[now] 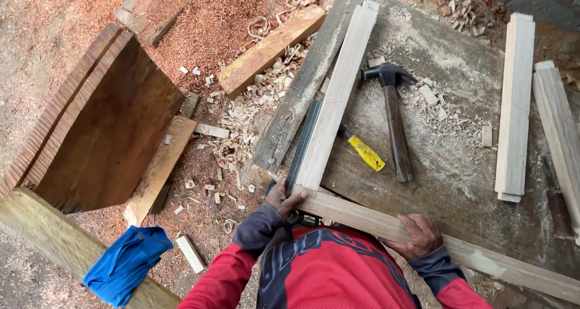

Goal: The person assembles a wooden frame on a workbench. They position wooden slats, use a try square to check the corner alignment, then sit on the ground with the frame on their lap and hammer nails into the joint. They use a chisel and mallet to trim a slot in the frame, then pick the frame back up and place it on the bench.

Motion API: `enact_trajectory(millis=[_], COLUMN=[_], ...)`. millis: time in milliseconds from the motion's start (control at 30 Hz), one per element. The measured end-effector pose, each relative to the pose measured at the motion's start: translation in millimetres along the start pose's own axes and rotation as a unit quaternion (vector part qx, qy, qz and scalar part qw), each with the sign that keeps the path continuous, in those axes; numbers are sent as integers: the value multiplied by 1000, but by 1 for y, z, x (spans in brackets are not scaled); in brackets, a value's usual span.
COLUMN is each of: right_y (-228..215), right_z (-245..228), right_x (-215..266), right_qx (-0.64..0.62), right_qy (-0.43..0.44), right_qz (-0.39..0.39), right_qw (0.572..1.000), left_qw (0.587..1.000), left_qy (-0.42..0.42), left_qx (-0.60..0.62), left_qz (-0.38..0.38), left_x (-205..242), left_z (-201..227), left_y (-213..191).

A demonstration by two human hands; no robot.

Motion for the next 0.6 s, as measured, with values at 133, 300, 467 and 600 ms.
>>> enact_trajectory(millis=[133,300,467,600], right_y=[6,1,-6,56], right_z=[0,30,91,123], right_x=[8,-33,-133,-178], right_qx=[14,-69,-184,-48], right_qy=[22,46,387,294], right_qz=[-20,-212,-121,-108], right_qw=[999,974,895,949], left_qw=[998,997,1000,997], left_qy=[36,52,-26,-77], left_qx=[41,53,-7,16], left_qz=[-23,-15,-10,14], left_x=[-28,-15,-5,-14], left_z=[-86,-21,23,2], left_y=[-21,-15,-6,-8])
Point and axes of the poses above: each hand's wrist, its own x-axis away from the middle knuckle, its own y-axis out of the palm, z = x × y, the point moved 4 cm from there along -x, towards the middle knuckle, and after that the axes turned 5 degrees about -y, right-handed, at the moved point
